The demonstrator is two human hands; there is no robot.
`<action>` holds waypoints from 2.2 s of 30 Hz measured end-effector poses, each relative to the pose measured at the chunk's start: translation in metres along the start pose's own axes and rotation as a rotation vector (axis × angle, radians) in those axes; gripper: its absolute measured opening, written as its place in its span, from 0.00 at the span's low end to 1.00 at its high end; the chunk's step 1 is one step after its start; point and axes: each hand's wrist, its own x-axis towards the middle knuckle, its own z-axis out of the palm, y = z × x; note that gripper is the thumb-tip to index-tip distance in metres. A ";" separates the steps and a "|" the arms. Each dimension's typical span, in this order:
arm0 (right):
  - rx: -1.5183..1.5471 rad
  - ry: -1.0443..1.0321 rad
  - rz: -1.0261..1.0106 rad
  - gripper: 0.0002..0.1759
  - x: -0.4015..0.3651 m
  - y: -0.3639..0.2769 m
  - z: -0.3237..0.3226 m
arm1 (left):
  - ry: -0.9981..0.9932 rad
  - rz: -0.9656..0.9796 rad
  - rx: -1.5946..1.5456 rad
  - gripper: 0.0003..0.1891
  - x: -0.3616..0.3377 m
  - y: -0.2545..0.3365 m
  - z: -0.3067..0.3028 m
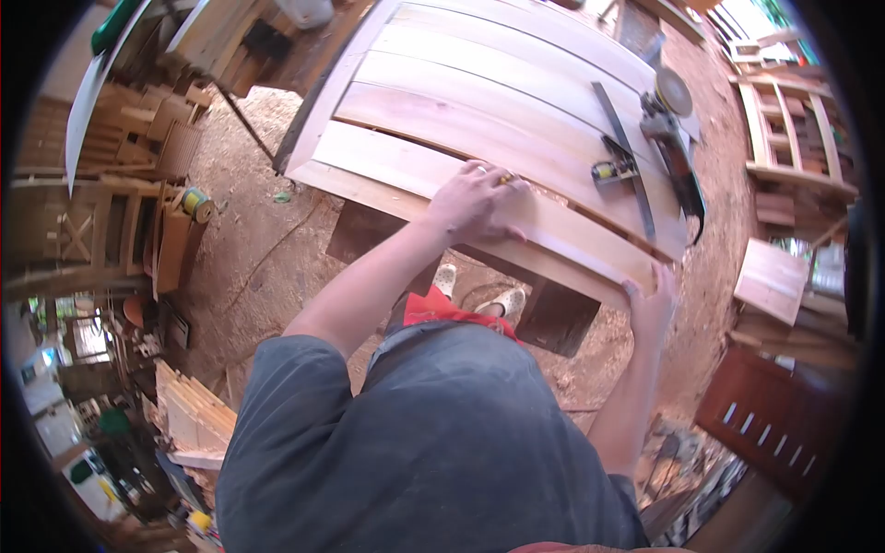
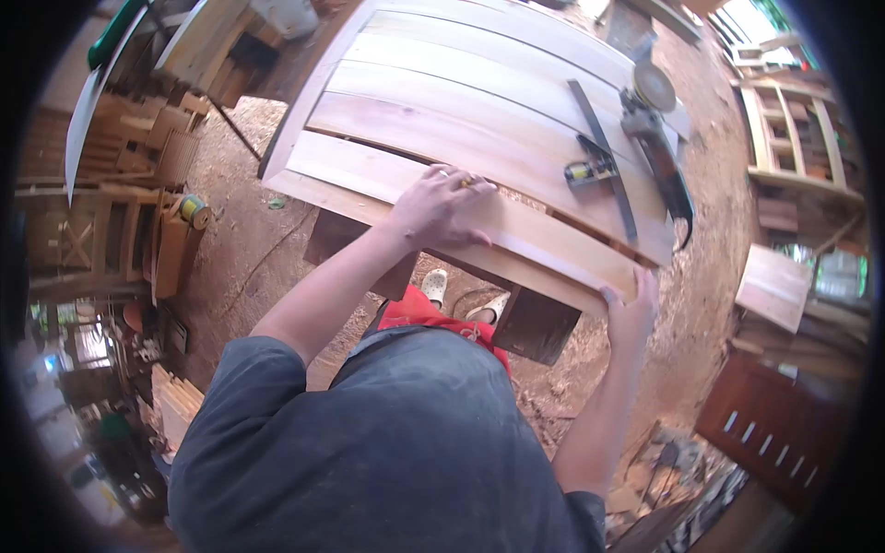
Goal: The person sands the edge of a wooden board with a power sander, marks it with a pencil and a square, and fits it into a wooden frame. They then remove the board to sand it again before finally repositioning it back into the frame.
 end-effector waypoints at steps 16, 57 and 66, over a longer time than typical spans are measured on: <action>0.554 -0.076 0.497 0.49 -0.004 0.076 0.014 | -0.005 -0.030 -0.039 0.39 0.013 0.016 -0.010; 0.257 -0.030 0.415 0.42 0.008 0.092 0.016 | 0.256 -0.113 -0.147 0.11 0.009 0.011 0.006; 0.472 -0.108 0.455 0.34 0.001 0.093 0.011 | 0.249 -0.157 0.033 0.26 0.017 -0.033 -0.020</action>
